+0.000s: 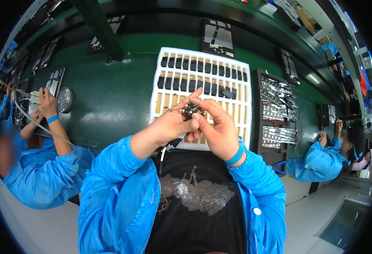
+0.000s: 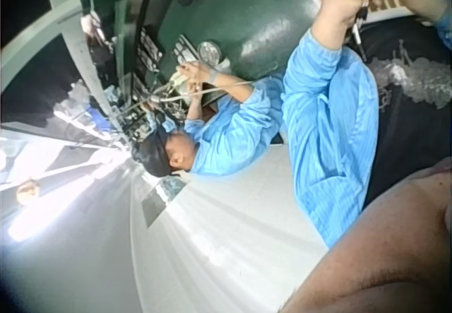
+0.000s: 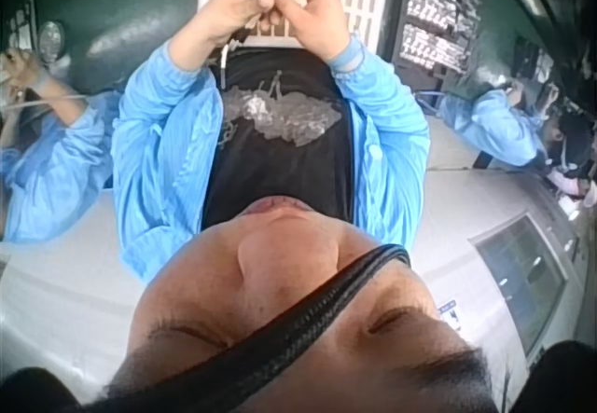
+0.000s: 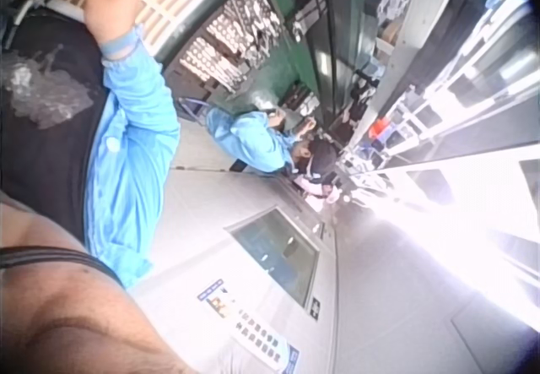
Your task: Assemble and inspect electronic circuit board components on an assembly line.
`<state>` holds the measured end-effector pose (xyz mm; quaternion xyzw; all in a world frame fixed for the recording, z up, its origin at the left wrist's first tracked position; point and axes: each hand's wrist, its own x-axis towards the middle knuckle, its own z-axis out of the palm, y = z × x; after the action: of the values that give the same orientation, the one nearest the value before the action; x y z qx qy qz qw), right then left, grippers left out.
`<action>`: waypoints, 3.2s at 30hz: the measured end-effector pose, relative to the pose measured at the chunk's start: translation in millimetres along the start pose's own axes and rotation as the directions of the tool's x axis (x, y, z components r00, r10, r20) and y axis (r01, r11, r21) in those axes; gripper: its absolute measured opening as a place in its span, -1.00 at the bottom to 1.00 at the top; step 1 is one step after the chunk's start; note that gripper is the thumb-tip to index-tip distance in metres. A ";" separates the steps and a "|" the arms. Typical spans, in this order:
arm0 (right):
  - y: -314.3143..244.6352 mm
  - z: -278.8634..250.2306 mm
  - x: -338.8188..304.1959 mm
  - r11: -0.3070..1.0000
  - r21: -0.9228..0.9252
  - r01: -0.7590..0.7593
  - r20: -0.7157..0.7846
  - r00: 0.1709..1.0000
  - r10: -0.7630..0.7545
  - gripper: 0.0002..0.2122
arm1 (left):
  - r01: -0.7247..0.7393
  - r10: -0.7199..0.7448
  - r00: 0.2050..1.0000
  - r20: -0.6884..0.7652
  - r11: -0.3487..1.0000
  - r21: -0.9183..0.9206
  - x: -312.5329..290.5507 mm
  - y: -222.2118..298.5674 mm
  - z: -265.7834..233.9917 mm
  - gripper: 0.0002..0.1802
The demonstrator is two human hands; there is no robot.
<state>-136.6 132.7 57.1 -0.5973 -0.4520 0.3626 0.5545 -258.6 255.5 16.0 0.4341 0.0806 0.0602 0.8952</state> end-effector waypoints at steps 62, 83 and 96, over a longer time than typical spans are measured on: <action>54.1 -78.2 28.2 0.684 -0.730 0.002 -0.264 0.922 -0.285 -0.91 | -0.159 0.202 0.906 -0.373 0.977 0.143 3.0 11.2 -5.2 -0.72; -13.1 -24.3 -1.0 0.901 0.350 -0.258 -0.198 0.919 0.340 -0.91 | -0.154 0.178 0.902 -0.393 0.984 0.091 9.7 11.2 14.9 -0.85; -5.3 -19.8 -1.5 0.957 -0.257 0.134 -0.229 0.954 -0.195 -0.93 | -0.209 0.201 0.891 -0.406 0.978 0.026 3.7 7.5 19.4 -0.89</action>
<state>-119.3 124.5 64.7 -0.6606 -0.4668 0.1793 0.5600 -251.4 245.8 33.4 0.4100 0.2183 0.2441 0.8513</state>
